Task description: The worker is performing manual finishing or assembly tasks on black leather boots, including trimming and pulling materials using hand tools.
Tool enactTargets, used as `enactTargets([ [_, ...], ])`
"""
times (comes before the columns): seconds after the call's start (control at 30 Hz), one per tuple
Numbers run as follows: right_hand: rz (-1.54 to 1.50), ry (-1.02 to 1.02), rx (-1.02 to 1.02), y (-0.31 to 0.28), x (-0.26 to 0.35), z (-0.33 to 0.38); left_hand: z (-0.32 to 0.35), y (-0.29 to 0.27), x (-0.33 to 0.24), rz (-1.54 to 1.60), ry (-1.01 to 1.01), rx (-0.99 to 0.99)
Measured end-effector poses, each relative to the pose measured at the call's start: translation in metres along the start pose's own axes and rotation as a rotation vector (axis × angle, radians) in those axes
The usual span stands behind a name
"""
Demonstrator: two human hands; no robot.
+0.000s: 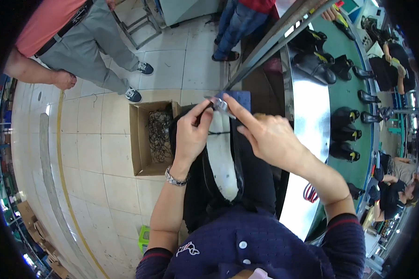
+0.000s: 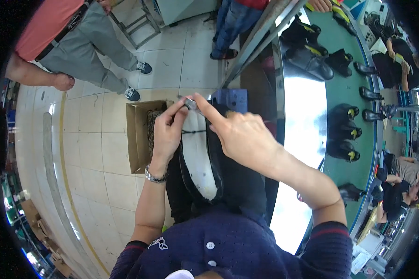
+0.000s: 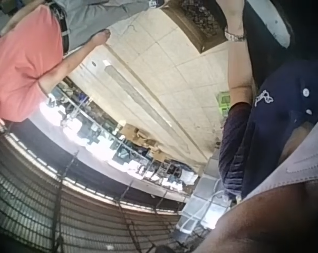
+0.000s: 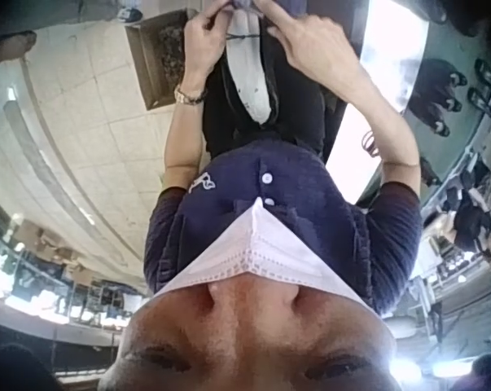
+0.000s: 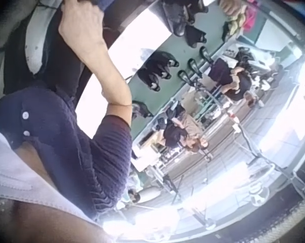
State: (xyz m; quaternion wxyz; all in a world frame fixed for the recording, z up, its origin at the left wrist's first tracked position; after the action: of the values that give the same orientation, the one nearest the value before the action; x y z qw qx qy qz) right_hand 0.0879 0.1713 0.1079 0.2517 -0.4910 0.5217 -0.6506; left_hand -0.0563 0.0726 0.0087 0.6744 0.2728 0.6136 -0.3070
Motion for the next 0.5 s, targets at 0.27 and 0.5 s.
enactTargets([
  [0.27, -0.151, 0.076, -0.045, 0.014, -0.007, 0.017, 0.014, -0.005, -0.008, 0.220, -0.096, 0.142],
  [0.5, -0.182, 0.980, -0.255, 0.033, -0.095, 0.143, 0.061, 0.003, -0.034, -0.415, 0.390, -0.088],
])
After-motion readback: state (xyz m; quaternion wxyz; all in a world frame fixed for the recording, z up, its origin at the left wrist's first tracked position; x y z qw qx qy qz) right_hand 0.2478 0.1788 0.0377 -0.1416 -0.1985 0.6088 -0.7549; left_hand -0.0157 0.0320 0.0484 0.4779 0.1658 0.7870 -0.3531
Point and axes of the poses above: each hand's wrist, its own z-axis away from the middle knuckle, its own y-axis out of the palm, x = y × z, the point moved 2 cm from there along -z, towards the middle knuckle, and after that the axes turned 7 degrees about -x, right-handed, at the moved point
